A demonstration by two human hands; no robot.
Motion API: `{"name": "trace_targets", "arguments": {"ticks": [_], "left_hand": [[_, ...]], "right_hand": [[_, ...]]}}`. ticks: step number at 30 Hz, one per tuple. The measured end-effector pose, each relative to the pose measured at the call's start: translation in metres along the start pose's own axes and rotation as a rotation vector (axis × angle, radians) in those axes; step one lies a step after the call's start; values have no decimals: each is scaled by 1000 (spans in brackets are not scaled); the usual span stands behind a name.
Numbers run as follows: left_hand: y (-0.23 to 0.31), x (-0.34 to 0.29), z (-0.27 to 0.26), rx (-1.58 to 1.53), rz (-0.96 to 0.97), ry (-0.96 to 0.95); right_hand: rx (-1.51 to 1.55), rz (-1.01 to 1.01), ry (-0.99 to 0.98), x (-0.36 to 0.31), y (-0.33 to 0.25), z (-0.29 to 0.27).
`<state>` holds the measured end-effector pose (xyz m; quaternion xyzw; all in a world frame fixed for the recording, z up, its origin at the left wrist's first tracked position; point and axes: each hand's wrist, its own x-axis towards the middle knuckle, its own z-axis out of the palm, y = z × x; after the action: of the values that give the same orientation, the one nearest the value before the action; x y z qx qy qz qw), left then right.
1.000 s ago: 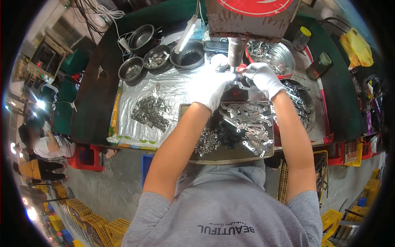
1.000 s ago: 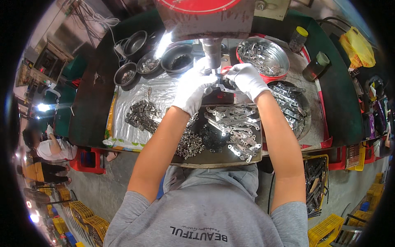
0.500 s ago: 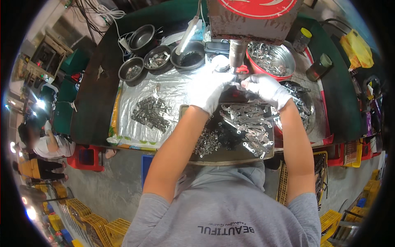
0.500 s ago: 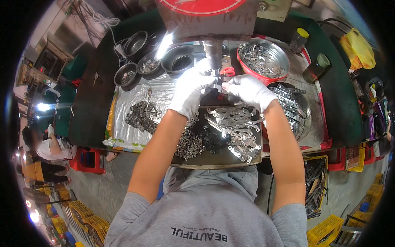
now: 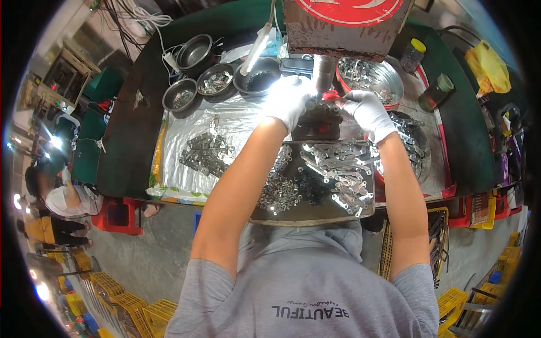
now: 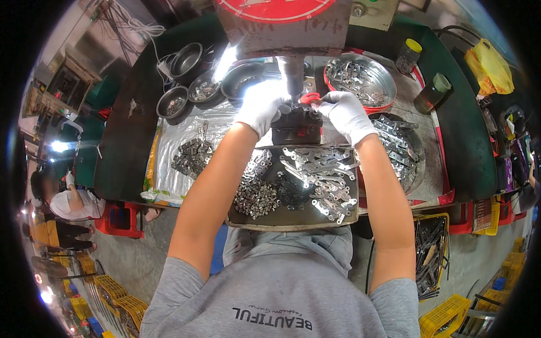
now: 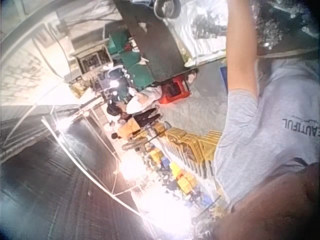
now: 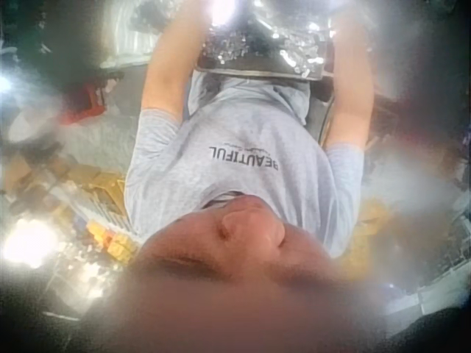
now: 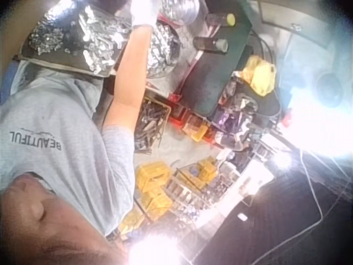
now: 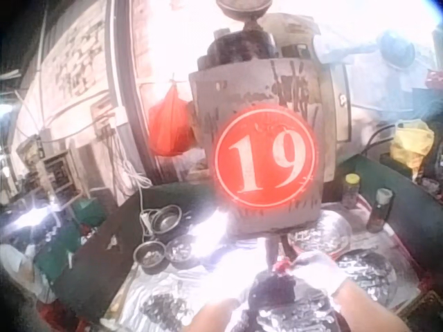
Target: The recorder is assembling small metal parts by hand, inserting pins and components into a larger metal bracket, then using a press machine.
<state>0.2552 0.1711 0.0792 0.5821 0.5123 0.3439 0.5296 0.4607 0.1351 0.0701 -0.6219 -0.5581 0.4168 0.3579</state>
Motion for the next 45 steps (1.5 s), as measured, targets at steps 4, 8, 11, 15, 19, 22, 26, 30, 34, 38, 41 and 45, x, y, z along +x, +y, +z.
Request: {"name": "trace_targets", "arguments": {"ticks": [4,8,11,15,19,22,26,30,34,38,41,45], "left_hand": [[-10,12,4,60,-15,34],[-14,18,4,218,111,68],[-17,19,3,246,96,62],[-23,28,5,240,120,80],[-24,26,5,163,100,58],[-30,29,2,193,148,64],[-17,13,5,56,112,38],[1,-36,-6,-368,6,-69],[-5,-89,-2,-460,-108,-166],[-1,-130,2,-426,-172,-253],[-6,-143,1,-506,-199,-294],[-11,-153,0,-549,-106,-254]], "right_hand": [[-47,13,-9,7,10,-3],[7,37,-4,9,8,-1],[-121,18,10,5,4,-1],[-89,-14,14,13,18,-1],[-30,27,-14,14,18,-2],[-114,30,5,7,3,1],[-75,-33,63,-5,5,0],[69,-117,121,-47,2,-9],[211,-130,68,-97,7,-16],[75,-230,-37,-132,-19,3],[-18,-197,-93,-142,-24,11],[72,-235,-129,-146,-21,22]]}}
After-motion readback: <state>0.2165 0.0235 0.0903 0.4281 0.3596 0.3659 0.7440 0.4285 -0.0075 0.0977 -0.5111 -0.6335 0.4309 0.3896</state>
